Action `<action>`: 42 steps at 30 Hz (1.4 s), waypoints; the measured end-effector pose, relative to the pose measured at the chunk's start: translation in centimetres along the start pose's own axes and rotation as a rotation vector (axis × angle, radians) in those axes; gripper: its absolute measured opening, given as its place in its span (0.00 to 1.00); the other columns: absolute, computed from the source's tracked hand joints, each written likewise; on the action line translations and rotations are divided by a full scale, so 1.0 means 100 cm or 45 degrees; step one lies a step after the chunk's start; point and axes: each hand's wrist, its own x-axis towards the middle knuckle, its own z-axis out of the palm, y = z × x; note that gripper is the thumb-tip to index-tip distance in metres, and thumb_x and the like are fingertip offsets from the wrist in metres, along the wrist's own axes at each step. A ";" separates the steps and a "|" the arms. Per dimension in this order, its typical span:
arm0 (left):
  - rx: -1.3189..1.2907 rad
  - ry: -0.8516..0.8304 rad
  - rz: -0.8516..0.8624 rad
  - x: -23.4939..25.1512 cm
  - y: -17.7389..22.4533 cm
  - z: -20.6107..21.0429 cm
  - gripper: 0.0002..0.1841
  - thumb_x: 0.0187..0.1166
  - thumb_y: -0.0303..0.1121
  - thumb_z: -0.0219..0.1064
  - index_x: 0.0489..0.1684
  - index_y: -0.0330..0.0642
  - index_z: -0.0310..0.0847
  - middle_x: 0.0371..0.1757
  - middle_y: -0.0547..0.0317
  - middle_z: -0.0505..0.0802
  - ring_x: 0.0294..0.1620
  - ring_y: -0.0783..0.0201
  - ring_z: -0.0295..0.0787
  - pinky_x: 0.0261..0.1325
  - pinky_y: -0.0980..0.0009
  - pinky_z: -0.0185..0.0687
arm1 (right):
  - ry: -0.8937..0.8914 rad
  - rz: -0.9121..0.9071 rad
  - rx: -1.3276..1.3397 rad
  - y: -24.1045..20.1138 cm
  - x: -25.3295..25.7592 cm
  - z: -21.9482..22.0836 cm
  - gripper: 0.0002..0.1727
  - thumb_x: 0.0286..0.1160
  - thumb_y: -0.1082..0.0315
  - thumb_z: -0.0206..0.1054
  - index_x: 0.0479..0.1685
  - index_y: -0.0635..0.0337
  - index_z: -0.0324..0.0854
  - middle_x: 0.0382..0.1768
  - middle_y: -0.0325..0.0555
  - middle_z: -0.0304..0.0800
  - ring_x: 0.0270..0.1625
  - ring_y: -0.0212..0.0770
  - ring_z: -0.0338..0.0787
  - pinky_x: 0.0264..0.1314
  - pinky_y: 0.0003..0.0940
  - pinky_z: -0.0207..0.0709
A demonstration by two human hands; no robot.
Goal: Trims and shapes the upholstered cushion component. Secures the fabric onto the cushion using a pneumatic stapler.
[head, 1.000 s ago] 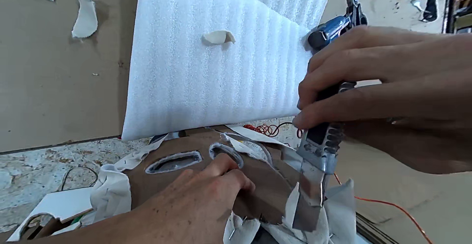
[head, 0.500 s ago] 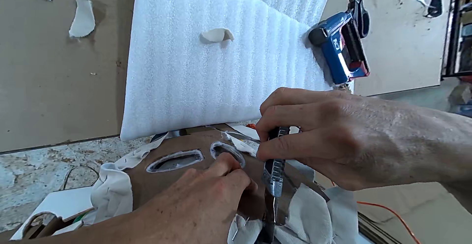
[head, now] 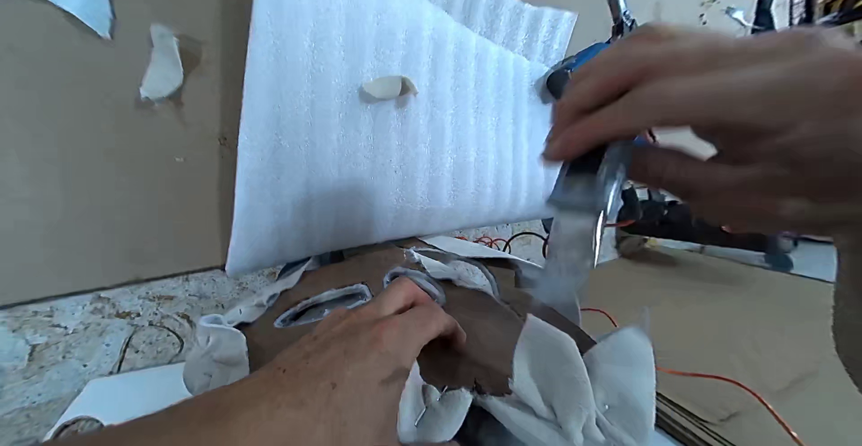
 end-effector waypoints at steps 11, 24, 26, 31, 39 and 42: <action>-1.017 -0.111 0.455 -0.026 -0.010 -0.105 0.25 0.80 0.51 0.67 0.74 0.54 0.78 0.47 0.57 0.94 0.34 0.69 0.92 0.36 0.74 0.91 | 0.878 1.396 -0.163 0.073 -0.066 0.151 0.19 0.70 0.67 0.73 0.52 0.77 0.84 0.47 0.74 0.89 0.54 0.71 0.89 0.57 0.72 0.77; -1.490 -0.189 0.885 0.006 -0.006 -0.094 0.24 0.80 0.47 0.64 0.72 0.46 0.79 0.48 0.42 0.93 0.40 0.55 0.94 0.42 0.66 0.90 | 1.676 0.758 0.541 0.014 -0.103 0.101 0.29 0.88 0.42 0.49 0.67 0.53 0.83 0.60 0.36 0.91 0.61 0.33 0.90 0.61 0.35 0.85; -1.412 -0.088 0.763 0.003 0.011 -0.085 0.24 0.81 0.47 0.64 0.73 0.48 0.78 0.46 0.43 0.93 0.37 0.57 0.94 0.39 0.68 0.91 | 1.710 0.790 0.478 -0.003 -0.104 0.099 0.29 0.89 0.43 0.48 0.67 0.55 0.82 0.63 0.39 0.90 0.61 0.36 0.90 0.57 0.37 0.87; -1.282 0.215 0.527 -0.002 0.045 -0.057 0.24 0.82 0.41 0.63 0.75 0.42 0.74 0.43 0.47 0.93 0.31 0.60 0.94 0.32 0.67 0.93 | 1.732 0.788 0.266 -0.033 -0.084 0.111 0.20 0.89 0.55 0.56 0.64 0.58 0.83 0.57 0.36 0.92 0.55 0.31 0.92 0.51 0.31 0.89; -1.412 -0.095 0.730 0.007 0.022 -0.058 0.22 0.81 0.46 0.64 0.68 0.46 0.80 0.44 0.44 0.93 0.35 0.59 0.94 0.39 0.69 0.92 | 1.614 0.702 -0.036 -0.063 -0.046 0.099 0.32 0.80 0.43 0.66 0.73 0.57 0.79 0.70 0.50 0.83 0.71 0.42 0.85 0.68 0.45 0.84; -1.511 -0.294 0.909 0.015 -0.001 -0.064 0.23 0.79 0.48 0.66 0.64 0.41 0.84 0.46 0.41 0.93 0.36 0.57 0.94 0.39 0.68 0.91 | 1.433 0.914 0.358 -0.059 -0.061 0.086 0.48 0.65 0.23 0.65 0.83 0.43 0.70 0.69 0.36 0.84 0.65 0.32 0.87 0.63 0.37 0.87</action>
